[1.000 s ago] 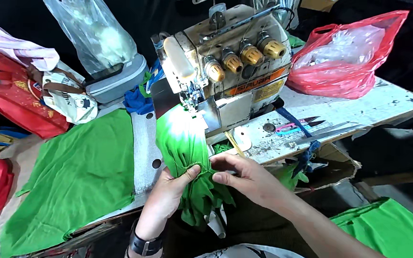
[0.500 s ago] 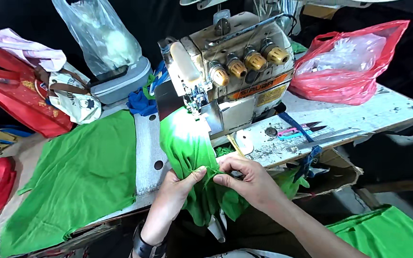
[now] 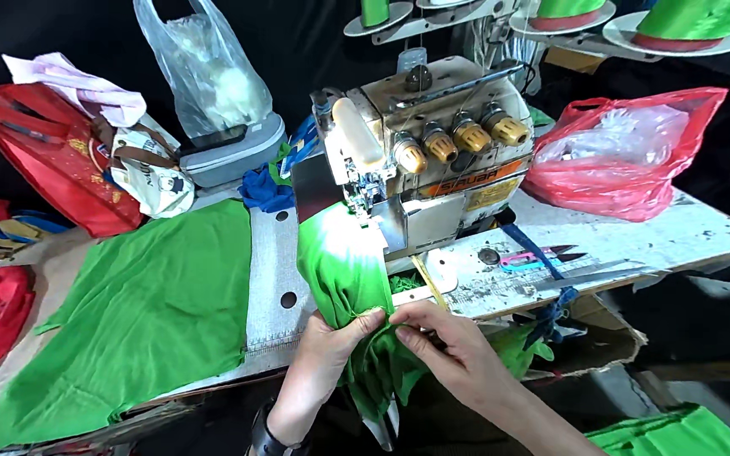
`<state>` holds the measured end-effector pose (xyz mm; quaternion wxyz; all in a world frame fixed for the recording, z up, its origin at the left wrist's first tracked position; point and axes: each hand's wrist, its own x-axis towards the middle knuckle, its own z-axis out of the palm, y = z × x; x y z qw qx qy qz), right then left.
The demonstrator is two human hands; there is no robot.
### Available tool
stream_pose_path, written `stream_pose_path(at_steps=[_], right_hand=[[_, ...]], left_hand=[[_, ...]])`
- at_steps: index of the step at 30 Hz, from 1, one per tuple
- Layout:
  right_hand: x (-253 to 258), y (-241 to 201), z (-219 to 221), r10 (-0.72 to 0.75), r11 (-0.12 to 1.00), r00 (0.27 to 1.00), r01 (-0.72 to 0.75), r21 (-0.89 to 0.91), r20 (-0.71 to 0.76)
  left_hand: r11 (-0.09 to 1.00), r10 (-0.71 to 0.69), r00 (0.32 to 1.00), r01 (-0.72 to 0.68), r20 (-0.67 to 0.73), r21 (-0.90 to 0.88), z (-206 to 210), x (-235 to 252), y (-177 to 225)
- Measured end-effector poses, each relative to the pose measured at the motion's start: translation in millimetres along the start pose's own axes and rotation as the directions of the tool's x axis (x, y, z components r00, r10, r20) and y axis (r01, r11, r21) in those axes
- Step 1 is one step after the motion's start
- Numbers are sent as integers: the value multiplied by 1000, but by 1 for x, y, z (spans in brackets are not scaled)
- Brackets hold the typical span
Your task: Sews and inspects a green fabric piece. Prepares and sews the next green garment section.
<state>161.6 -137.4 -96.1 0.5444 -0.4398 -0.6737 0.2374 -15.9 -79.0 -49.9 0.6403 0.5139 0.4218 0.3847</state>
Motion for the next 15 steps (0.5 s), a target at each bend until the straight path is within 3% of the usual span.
stream_pose_path(at_steps=[3,9,15], right_hand=[[2,-2,-3,62,993,997,-66,98,41],[3,-3,-8,114,979,992,-105,-174,45],[-4,-3,-6,208,977,978,-208,-35,-20]], left_hand=[[998,0,1000,0,-7,-58,4,0,-2],[991,-2,991,-16,-131,-131,2,-2,-2],[984,160,951,-176,-263,-38,-26,-1,0]])
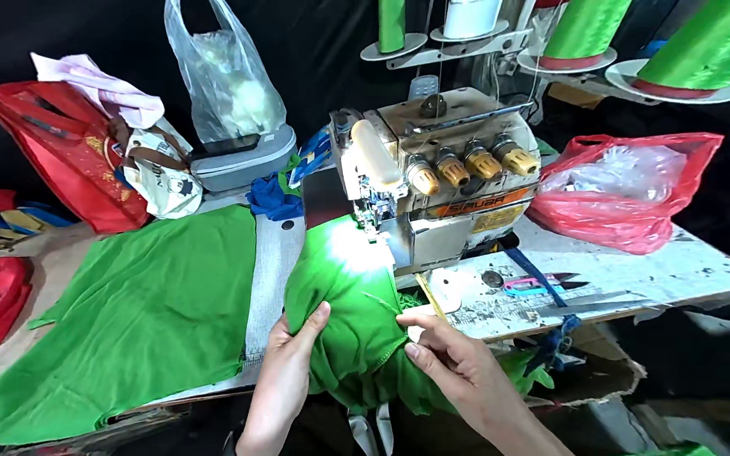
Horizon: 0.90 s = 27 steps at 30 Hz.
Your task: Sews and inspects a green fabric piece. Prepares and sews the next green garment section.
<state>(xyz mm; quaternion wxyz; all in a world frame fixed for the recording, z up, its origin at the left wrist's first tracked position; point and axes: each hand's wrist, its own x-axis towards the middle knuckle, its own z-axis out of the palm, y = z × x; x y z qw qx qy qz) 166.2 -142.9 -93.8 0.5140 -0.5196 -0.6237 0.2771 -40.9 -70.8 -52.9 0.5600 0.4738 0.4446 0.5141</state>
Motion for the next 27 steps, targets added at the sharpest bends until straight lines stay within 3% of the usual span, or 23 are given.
stream_pose_path(at_steps=[6,13,17,24,27], right_hand=[[-4,0,2,10,997,999,-6,81,-52],[5,-10,-1,61,990,997,-56,131,-41],[13,-6,2,-13,995,996,21,98,-86],[35,-15,5,-32,999,991,30,-21,-129],[43,-15,6,-17,999,990,12,-36,-143]], left_hand=[[983,158,985,-150,-67,106,-17,4,12],[975,202,978,-196,-49,100,-21,17,14],[972,197,980,-191,-32,137,-24,29,21],[909,217,973,-231,79,347,-29,67,35],[808,325,945,-298,37,508,-25,75,39]])
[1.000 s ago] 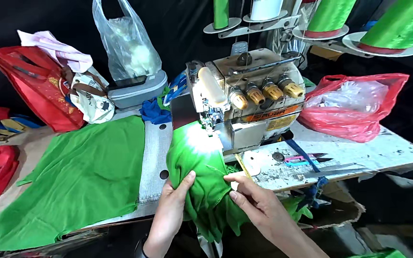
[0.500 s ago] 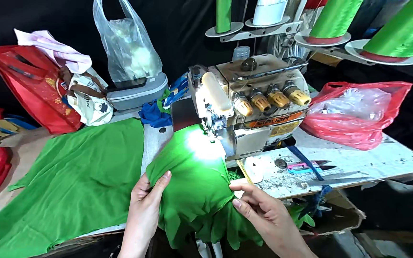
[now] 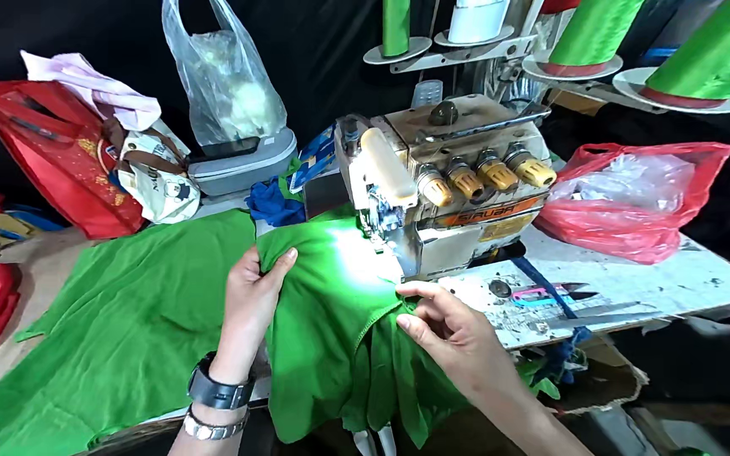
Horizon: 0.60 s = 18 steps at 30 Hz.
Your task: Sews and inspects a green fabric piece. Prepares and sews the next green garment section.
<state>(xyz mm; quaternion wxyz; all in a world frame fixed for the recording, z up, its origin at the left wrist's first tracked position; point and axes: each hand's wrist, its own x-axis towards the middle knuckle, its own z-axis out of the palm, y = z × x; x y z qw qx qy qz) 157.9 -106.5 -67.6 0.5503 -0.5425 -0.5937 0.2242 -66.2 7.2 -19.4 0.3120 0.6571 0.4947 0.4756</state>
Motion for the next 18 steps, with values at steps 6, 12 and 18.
stream_pose_path(at_steps=[6,12,18], right_hand=[[-10,2,7,77,982,996,-68,174,-42],[-25,7,-1,94,963,995,-80,257,-43],[-16,4,-3,88,972,996,-81,222,-20]], left_hand=[[819,472,877,-399,-90,413,37,-53,1],[682,522,843,-503,130,531,78,-86,-10],[700,505,843,-527,187,483,64,-59,-4]])
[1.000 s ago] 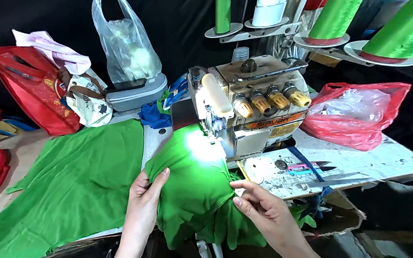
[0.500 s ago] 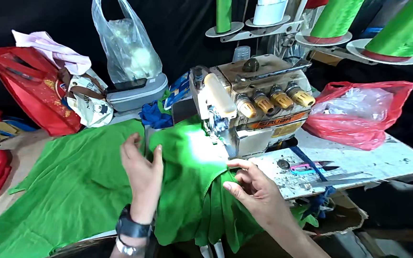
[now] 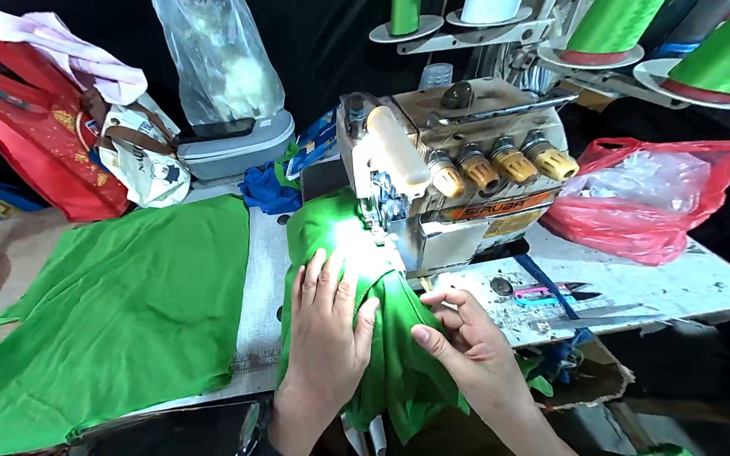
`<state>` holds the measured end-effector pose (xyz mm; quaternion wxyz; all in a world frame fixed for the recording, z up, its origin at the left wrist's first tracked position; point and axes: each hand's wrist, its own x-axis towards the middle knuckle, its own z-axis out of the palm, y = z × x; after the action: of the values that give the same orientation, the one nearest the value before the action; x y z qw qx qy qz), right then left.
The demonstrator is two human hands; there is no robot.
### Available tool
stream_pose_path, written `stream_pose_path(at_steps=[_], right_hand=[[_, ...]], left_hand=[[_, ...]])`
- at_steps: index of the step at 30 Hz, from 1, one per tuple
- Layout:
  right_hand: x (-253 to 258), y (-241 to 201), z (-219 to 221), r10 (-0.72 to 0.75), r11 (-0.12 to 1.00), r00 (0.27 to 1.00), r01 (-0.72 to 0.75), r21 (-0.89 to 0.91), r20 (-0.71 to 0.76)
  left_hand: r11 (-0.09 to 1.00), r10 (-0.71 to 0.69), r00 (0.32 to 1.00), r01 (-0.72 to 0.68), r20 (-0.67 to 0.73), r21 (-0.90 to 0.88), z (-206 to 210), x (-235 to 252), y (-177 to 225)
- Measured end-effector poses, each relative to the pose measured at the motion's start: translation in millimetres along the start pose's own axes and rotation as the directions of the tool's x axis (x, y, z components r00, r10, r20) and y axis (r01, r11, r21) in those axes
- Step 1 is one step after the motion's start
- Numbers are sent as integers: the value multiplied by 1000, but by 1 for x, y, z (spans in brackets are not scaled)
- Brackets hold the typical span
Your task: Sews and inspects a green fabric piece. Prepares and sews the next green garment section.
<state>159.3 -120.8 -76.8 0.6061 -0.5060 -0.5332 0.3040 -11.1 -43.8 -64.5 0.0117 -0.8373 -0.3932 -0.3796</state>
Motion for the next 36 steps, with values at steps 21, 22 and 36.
stream_pose_path(at_steps=[21,22,36], right_hand=[[50,-8,-19,76,996,995,-79,48,65],[51,-7,-19,82,995,994,-86,56,71],[49,-9,-20,157,963,976,-185,194,151]], left_hand=[[999,-32,984,35,177,-16,-15,38,-21],[999,-30,984,34,176,-21,-16,38,-22],[985,-88,990,103,113,-136,-31,54,-51]])
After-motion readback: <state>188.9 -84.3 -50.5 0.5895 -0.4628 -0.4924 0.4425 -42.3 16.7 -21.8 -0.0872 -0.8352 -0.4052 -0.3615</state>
